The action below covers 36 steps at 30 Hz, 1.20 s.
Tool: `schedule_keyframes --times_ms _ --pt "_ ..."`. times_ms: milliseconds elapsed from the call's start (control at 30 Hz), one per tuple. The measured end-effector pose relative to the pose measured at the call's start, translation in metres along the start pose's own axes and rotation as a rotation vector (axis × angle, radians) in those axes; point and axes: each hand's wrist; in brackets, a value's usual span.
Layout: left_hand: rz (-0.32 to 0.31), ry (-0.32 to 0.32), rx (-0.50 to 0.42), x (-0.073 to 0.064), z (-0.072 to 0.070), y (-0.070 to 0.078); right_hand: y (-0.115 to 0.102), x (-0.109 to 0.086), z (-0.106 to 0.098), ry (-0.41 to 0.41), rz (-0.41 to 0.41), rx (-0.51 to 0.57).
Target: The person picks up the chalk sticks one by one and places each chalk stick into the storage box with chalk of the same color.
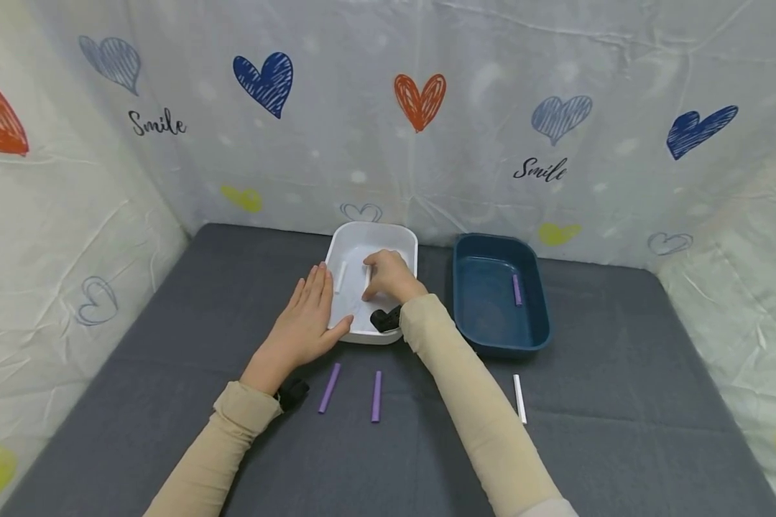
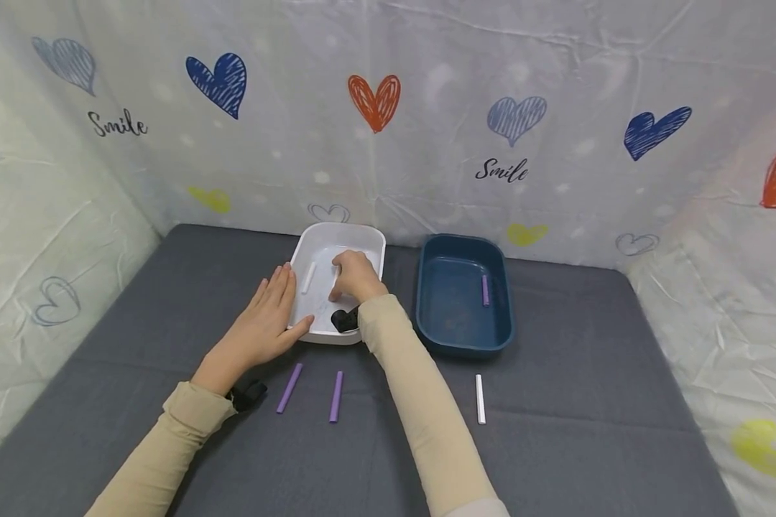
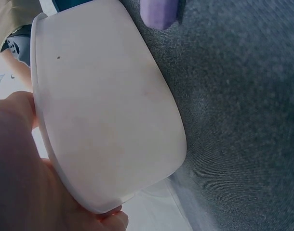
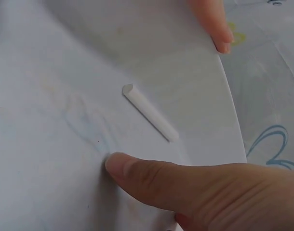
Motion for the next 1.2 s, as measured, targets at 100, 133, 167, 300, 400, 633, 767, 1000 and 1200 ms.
schedule_keyframes --times_ms 100,133,167,300,400,633,767,1000,1200 --pt "0.004 0.003 0.001 0.0 0.0 0.0 0.0 0.0 0.0 -0.002 0.004 -0.011" --pt "0.005 0.004 0.005 0.001 0.001 -0.001 0.0 0.0 0.0 -0.004 0.005 -0.015" --pt "0.005 0.005 0.006 0.001 0.001 -0.001 -0.001 0.0 -0.001 -0.007 0.006 -0.016" --pt "0.003 0.008 0.009 0.002 0.003 -0.001 -0.003 -0.001 -0.003 -0.024 0.018 -0.015" --pt "0.001 0.005 0.008 0.001 0.003 -0.001 -0.004 -0.002 -0.004 -0.03 0.034 -0.01" --pt "0.002 0.01 0.015 -0.001 0.003 0.001 -0.007 -0.005 -0.01 -0.053 0.027 -0.006" --pt "-0.002 0.004 0.014 -0.001 0.002 0.0 -0.009 -0.006 -0.015 -0.047 0.015 -0.027" --pt "-0.006 -0.007 0.015 -0.001 0.002 -0.001 -0.016 -0.011 -0.027 -0.016 -0.008 -0.016" --pt "-0.006 -0.005 0.014 0.0 0.002 -0.002 -0.018 -0.021 -0.034 0.019 -0.048 0.018"
Point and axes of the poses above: each hand's wrist, its own x-axis towards the middle knuckle, its own z-axis out of the palm, y = z × x, and after that the axes turned 8 degrees about -z, right-handed
